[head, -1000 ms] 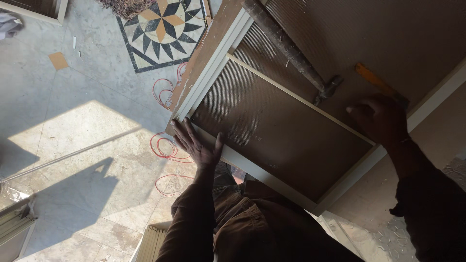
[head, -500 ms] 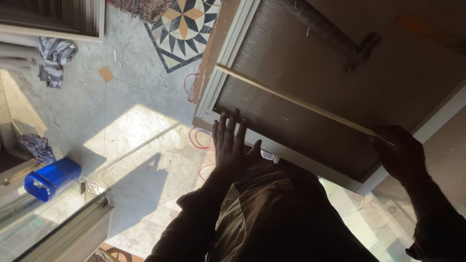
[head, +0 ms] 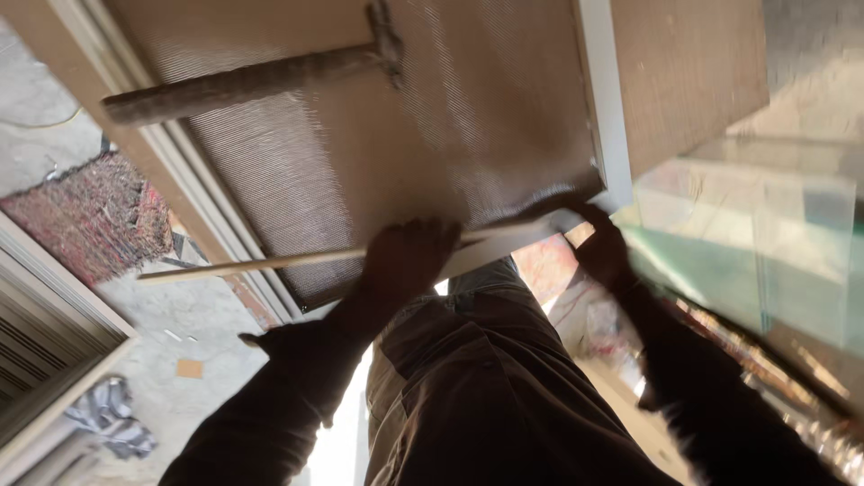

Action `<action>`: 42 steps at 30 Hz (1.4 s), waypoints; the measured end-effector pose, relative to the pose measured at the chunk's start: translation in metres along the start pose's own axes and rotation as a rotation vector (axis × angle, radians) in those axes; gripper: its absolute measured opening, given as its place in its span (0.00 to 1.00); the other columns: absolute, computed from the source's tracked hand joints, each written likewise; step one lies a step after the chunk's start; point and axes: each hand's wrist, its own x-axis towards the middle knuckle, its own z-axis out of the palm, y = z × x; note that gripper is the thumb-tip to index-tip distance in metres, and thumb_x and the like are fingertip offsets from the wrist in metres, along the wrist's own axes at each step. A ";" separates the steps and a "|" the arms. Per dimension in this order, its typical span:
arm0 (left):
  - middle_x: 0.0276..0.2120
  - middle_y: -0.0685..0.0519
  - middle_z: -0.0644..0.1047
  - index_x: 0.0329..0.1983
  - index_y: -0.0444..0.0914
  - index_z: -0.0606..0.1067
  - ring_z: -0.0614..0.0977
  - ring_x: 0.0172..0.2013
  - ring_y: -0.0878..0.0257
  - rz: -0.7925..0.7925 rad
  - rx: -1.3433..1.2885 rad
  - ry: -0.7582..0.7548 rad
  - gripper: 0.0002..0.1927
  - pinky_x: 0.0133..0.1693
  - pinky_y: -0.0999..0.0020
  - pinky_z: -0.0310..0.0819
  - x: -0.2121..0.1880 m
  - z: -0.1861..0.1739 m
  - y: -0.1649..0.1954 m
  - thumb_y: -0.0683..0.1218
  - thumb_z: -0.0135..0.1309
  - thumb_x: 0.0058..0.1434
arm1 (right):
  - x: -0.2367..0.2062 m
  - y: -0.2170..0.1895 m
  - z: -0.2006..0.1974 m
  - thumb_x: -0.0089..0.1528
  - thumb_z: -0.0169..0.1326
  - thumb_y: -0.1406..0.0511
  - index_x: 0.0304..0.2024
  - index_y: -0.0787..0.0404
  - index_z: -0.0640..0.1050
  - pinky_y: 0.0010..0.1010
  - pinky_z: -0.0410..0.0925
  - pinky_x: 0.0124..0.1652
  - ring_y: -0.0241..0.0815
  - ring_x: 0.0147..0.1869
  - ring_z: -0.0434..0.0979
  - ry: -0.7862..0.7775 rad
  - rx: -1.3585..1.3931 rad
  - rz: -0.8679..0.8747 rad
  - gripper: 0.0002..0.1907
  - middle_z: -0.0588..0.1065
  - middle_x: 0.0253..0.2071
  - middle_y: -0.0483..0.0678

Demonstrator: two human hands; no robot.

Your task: The person fits thin wooden beading strips along the edge of a mesh screen frame, marks a strip with a pencil, cuts it to length with a small hand saw, and hammers nails to secure the strips around the frame, pressing the mesh taut as they work.

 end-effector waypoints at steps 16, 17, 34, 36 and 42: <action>0.21 0.54 0.79 0.35 0.42 0.78 0.80 0.19 0.64 0.235 -0.053 -0.073 0.13 0.18 0.66 0.72 0.137 0.036 0.005 0.55 0.56 0.66 | 0.124 0.066 -0.038 0.74 0.35 0.35 0.75 0.64 0.68 0.64 0.36 0.77 0.65 0.86 0.42 0.247 -0.345 -0.140 0.47 0.50 0.82 0.62; 0.22 0.54 0.79 0.36 0.42 0.79 0.80 0.20 0.64 0.240 -0.060 -0.068 0.13 0.18 0.66 0.73 0.138 0.035 0.004 0.55 0.56 0.66 | 0.123 0.065 -0.037 0.74 0.35 0.35 0.75 0.64 0.68 0.64 0.36 0.77 0.65 0.86 0.43 0.241 -0.336 -0.135 0.46 0.50 0.82 0.62; 0.28 0.54 0.78 0.37 0.41 0.78 0.80 0.24 0.62 0.025 -0.101 -0.155 0.12 0.22 0.64 0.75 0.120 0.015 -0.009 0.54 0.56 0.69 | 0.124 0.067 -0.032 0.76 0.33 0.36 0.74 0.62 0.70 0.64 0.36 0.77 0.65 0.86 0.42 0.257 -0.326 -0.115 0.44 0.50 0.82 0.62; 0.31 0.53 0.78 0.35 0.41 0.78 0.81 0.25 0.61 -0.100 -0.069 -0.144 0.12 0.22 0.62 0.75 0.102 0.013 -0.014 0.53 0.58 0.67 | 0.126 0.061 -0.033 0.74 0.32 0.35 0.73 0.62 0.71 0.65 0.36 0.76 0.66 0.85 0.42 0.255 -0.329 -0.099 0.45 0.51 0.82 0.62; 0.38 0.51 0.78 0.45 0.38 0.78 0.82 0.35 0.57 -0.160 -0.112 0.144 0.11 0.38 0.60 0.79 0.085 -0.003 -0.042 0.50 0.58 0.66 | 0.132 0.044 -0.035 0.74 0.32 0.34 0.73 0.63 0.71 0.66 0.36 0.76 0.68 0.86 0.41 0.251 -0.311 -0.082 0.47 0.51 0.83 0.62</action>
